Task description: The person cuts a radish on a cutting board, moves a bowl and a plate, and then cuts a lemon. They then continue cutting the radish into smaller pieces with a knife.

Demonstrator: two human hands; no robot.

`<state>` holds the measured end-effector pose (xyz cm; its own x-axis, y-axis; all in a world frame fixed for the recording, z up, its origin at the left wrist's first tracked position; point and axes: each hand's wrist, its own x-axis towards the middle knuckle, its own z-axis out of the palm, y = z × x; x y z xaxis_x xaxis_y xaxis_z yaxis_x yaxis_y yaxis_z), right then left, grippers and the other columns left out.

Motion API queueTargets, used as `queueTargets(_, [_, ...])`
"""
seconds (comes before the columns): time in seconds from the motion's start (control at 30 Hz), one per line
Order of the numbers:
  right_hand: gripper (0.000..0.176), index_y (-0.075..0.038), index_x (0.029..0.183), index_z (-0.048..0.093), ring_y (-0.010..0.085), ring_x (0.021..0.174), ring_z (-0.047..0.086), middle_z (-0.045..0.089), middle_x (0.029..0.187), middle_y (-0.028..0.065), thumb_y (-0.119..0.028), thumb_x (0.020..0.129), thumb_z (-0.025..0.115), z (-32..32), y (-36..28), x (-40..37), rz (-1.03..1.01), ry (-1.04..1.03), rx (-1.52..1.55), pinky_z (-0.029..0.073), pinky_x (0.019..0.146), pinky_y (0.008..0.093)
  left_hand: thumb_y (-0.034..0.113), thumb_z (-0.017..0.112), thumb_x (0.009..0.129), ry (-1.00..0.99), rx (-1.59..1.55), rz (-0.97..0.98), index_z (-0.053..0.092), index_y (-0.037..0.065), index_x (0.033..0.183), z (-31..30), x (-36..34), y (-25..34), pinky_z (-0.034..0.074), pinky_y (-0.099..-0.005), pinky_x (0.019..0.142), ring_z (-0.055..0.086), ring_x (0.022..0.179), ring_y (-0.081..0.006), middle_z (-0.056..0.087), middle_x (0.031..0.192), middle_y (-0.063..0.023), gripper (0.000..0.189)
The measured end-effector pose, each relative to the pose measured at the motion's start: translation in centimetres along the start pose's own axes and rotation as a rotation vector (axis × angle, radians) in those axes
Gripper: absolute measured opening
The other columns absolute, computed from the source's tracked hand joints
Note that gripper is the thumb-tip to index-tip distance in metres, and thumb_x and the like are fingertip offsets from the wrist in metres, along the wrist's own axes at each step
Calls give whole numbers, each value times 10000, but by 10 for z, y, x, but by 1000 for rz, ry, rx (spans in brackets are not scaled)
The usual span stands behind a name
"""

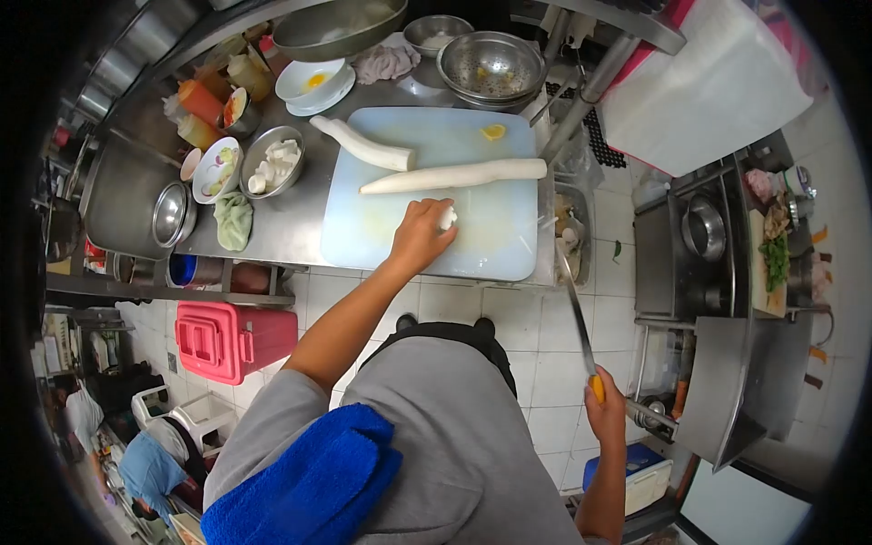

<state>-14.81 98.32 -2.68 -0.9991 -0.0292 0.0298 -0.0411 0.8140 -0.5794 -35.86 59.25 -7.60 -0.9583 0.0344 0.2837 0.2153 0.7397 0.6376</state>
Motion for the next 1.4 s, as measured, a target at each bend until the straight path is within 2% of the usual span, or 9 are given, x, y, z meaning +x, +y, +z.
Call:
queueTargets(0.07, [366, -85, 1249, 538, 248, 656, 622, 632, 766, 124, -96, 889, 601, -5, -55, 25, 554, -337, 251, 500, 629, 343, 49, 709, 764, -13, 15, 35, 536, 36, 1221, 2, -1, -10, 486, -347, 833, 563, 993, -321, 561, 1144, -132, 489])
queueTargets(0.13, [302, -80, 1198, 516, 278, 587, 615, 623, 700, 123, -139, 911, 588, 8, -67, 36, 439, -372, 244, 491, 583, 382, 44, 710, 767, 115, -296, 30, 545, 34, 1146, -9, -7, -23, 471, -374, 872, 549, 1030, -333, 577, 1108, -130, 414])
queueTargets(0.27, [296, -78, 1145, 480, 364, 626, 632, 621, 709, 176, -225, 914, 594, 30, -103, 55, 261, -469, 204, 474, 582, 429, 75, 699, 786, 104, -186, -61, 559, 26, 1052, -33, -35, -41, 469, -401, 881, 545, 1060, -336, 558, 1108, -132, 305])
queueTargets(0.37, [264, -72, 1039, 461, 436, 703, 625, 633, 722, 215, -254, 907, 600, 38, -130, 72, 61, -440, 40, 475, 606, 503, 74, 703, 788, 140, -91, 56, 570, 22, 1038, -39, -43, -43, 472, -384, 879, 551, 1046, -331, 555, 1108, -135, 287])
queueTargets(0.43, [257, -68, 1013, 455, 432, 682, 623, 630, 707, 208, -252, 907, 600, 42, -137, 81, 8, -426, -11, 479, 598, 506, 43, 708, 790, 178, -102, 151, 566, 29, 1078, -40, -43, -39, 491, -363, 837, 575, 1011, -308, 551, 1141, -128, 321])
queueTargets(0.57, [246, -57, 973, 451, 414, 630, 622, 625, 676, 187, -242, 906, 598, 39, -145, 93, -126, -407, -101, 488, 568, 503, 31, 695, 805, 101, -203, 74, 587, 29, 1061, -40, -47, -40, 502, -342, 816, 575, 1008, -280, 550, 1128, -113, 277])
queueTargets(0.63, [243, -56, 972, 452, 407, 622, 623, 627, 679, 180, -238, 906, 600, 37, -147, 94, -135, -410, -118, 490, 558, 494, 53, 686, 808, 43, -238, 20, 608, 36, 1036, -43, -47, -38, 472, -374, 876, 552, 1034, -298, 551, 1087, -109, 241])
queueTargets(1.2, [241, -47, 989, 457, 387, 624, 625, 641, 715, 153, -212, 901, 609, 13, -166, 85, -184, -462, -279, 496, 572, 467, 64, 676, 815, -71, -199, 11, 619, 37, 1093, -52, -40, -35, 472, -384, 872, 548, 1029, -310, 549, 1090, -114, 286])
queueTargets(1.4, [269, -44, 945, 412, 392, 617, 623, 637, 702, 179, -239, 918, 595, 15, -179, 93, -99, -609, -375, 494, 556, 476, 55, 673, 813, -76, -201, 19, 614, 42, 1100, -52, -39, -36, 470, -387, 870, 550, 1025, -312, 552, 1088, -117, 293])
